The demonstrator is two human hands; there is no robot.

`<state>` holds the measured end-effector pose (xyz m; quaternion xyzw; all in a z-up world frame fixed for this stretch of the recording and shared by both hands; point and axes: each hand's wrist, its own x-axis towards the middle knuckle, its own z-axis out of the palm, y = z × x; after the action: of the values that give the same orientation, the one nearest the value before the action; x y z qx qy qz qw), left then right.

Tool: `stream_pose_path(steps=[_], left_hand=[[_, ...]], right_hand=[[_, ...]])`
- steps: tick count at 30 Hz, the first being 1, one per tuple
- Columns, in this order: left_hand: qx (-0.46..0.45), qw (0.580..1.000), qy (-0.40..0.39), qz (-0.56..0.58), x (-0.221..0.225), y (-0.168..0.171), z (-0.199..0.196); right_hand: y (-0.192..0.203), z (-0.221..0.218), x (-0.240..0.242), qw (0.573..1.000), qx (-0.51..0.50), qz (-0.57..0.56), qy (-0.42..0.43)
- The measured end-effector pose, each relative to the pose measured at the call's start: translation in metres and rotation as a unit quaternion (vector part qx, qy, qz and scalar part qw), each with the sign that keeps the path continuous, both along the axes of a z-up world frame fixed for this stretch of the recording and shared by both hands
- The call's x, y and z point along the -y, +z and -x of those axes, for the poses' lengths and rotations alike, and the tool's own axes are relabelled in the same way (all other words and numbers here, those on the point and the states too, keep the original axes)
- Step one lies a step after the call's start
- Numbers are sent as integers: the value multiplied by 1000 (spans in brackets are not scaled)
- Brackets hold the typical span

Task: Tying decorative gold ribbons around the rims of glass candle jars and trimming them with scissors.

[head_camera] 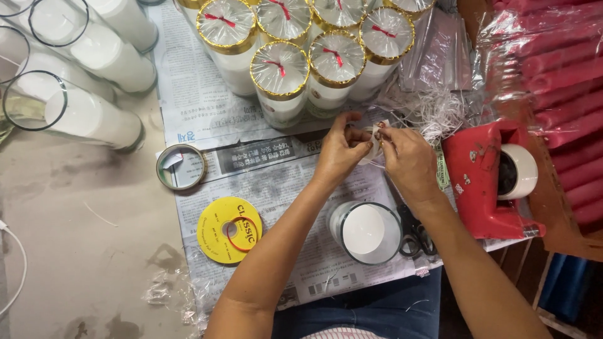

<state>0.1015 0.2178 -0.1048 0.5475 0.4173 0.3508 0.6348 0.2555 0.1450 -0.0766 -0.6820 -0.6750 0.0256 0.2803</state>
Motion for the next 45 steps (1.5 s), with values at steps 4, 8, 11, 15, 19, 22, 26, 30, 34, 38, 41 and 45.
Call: stream_pose_path(steps=[4, 8, 11, 15, 19, 22, 26, 30, 34, 38, 41, 45], left_hand=[[-27, 1000, -14, 3, -2, -1, -1], [-43, 998, -20, -36, -2, 3, -3], [-66, 995, -28, -76, -1, 15, -3], [-87, 982, -44, -165, 0, 19, -6], [-92, 969, -44, -226, -2, 8, -9], [-92, 961, -49, -258, -4, 5, -7], [-87, 960, -45, -261, -4, 8, -3], [-151, 955, -52, -249, -11, -3, -2], [-204, 951, -30, -231, -25, -11, 11], [-216, 934, -8, -283, -10, 33, 28], [-119, 956, -21, -268, 12, 75, 39], [111, 980, -140, -86, 29, 104, 46]], right_hand=[[0, 2, 1, 999, -31, -7, 10], [3, 2, 2, 1000, -12, -5, 16], [2, 0, 2, 1000, 20, -11, 21], [-7, -4, 4, 996, 87, -17, 9], [-3, -3, 3, 995, 90, -25, 20], [3, 0, 3, 995, 92, -26, 15], [1, -1, 2, 994, 99, -38, 18], [6, -10, 1, 996, 67, -53, -1], [10, -29, 8, 999, 8, -33, -18], [46, -18, 20, 993, 56, -107, -9], [83, 4, 31, 975, 129, -182, 4], [125, 32, 42, 935, 191, -294, 57]])
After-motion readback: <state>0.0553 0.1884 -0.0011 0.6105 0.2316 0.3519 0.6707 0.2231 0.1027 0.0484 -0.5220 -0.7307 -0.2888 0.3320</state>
